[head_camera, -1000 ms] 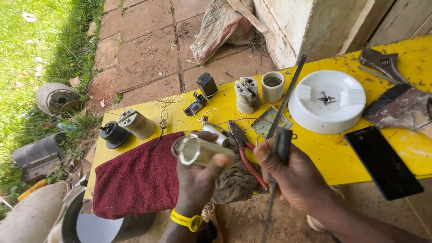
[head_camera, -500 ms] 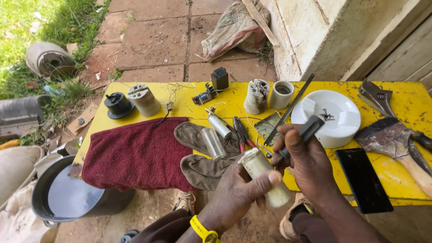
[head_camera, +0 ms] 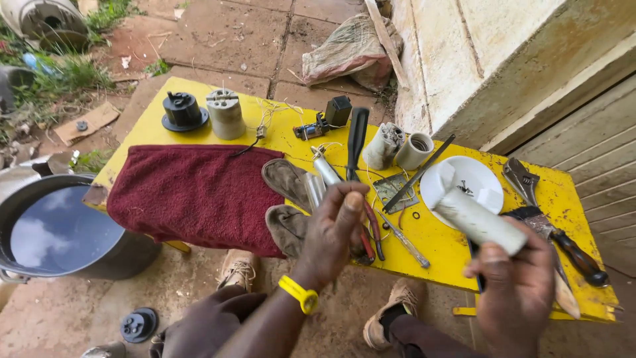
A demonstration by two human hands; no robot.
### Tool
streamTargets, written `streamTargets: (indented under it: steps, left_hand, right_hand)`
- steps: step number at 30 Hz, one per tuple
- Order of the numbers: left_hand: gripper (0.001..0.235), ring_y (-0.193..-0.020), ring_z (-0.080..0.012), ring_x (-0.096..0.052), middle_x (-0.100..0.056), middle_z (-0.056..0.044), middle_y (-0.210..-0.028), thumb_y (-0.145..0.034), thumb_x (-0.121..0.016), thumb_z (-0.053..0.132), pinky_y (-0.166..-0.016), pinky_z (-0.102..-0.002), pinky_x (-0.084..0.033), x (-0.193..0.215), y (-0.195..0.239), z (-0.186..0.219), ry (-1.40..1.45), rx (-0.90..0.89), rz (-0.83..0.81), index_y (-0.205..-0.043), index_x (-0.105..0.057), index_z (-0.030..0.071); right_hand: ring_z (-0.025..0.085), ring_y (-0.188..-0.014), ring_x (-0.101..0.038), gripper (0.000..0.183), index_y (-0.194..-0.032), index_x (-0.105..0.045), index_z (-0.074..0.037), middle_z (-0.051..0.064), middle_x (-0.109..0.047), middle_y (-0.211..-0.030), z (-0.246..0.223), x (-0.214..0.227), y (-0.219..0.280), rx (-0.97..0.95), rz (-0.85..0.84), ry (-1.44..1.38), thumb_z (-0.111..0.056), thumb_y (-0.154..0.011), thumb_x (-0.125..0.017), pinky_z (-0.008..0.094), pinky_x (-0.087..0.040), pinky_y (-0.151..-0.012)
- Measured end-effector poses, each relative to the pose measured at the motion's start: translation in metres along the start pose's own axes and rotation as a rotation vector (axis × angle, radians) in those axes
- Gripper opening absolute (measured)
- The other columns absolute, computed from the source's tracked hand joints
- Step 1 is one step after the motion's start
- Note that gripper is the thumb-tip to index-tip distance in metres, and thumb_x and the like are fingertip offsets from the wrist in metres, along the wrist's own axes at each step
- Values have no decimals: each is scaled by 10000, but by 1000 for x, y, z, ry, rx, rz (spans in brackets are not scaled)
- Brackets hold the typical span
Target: The person uses a screwdriver to pry and adjust the internal components of a cylindrical electrical part. They then use pliers to pull and manipulate wires or metal pieces inside the cylinder, working on a yellow table with various tools and parts.
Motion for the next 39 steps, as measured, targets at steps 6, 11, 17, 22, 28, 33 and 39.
streamTargets:
  steps: [6, 11, 17, 22, 28, 33, 39]
  left_hand:
    - [452, -906, -125, -571, -627, 2, -1024, -1018, -553, 538, -806, -310, -509, 39, -21, 14, -99, -145, -7, -1193, -670, 138]
    - [349, -865, -117, -541, -590, 21, -937, -1040, -568, 477, -780, -308, -484, 51, -21, 14, -135, -170, 13, -1111, -660, 148]
    - [297, -861, -109, -535, -601, 31, -917, -1040, -604, 441, -790, -305, -473, 52, -24, 14, -150, -174, 40, -1078, -672, 154]
    - [230, -828, -79, -550, -614, 44, -862, -1059, -625, 354, -773, -275, -474, 49, -17, 0, -116, -235, 36, -1054, -684, 132]
    - [228, -916, -115, -619, -681, 17, -948, -1056, -614, 367, -858, -301, -499, 51, -23, 1, -229, -225, 47, -1068, -668, 146]
    - [185, -938, -100, -587, -656, 41, -946, -1050, -612, 344, -883, -292, -485, 41, -29, -14, -212, -210, 31, -1022, -669, 171]
    - [228, -949, -105, -588, -648, 33, -953, -1062, -595, 381, -896, -306, -496, 43, -27, -14, -226, -181, -16, -1013, -640, 163]
  right_hand:
    - [275, -1009, -740, 497, -1382, -676, -79, 153, -765, -1244, -12, -1, 28, -293, 14, 622, -175, -908, -792, 394, -616, -836]
    - [361, -1141, -654, 567, -1572, -497, 98, 316, -639, -1339, -11, 6, 29, 335, 10, 393, -126, -1077, -660, 431, -552, -1020]
    - [292, -1081, -674, 466, -1432, -674, -39, 134, -694, -1325, 23, -6, 42, 501, -117, 817, -182, -996, -760, 377, -543, -901]
    - [548, -1093, -663, 539, -1489, -600, 239, 423, -547, -1263, 20, 1, 47, 796, 61, 507, -132, -1116, -712, 573, -579, -950]
    - [405, -1109, -733, 518, -1454, -613, 146, 324, -713, -1246, 20, -18, 50, 673, -49, 520, -128, -1044, -773, 470, -594, -1006]
    - [362, -1203, -712, 547, -1446, -572, 140, 293, -691, -1343, 33, -3, 52, 615, -39, 397, -62, -985, -786, 450, -597, -1107]
    - [173, -1127, -668, 477, -1408, -614, -26, 79, -703, -1229, 8, -22, 49, 266, -191, 463, -148, -976, -772, 292, -518, -1069]
Point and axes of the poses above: each hand's wrist, its own y-axis away from the middle knuckle, its own x-axis out of the back of the hand, z = x × y, the point moved 2 cm from there along -y, towards the middle knuckle
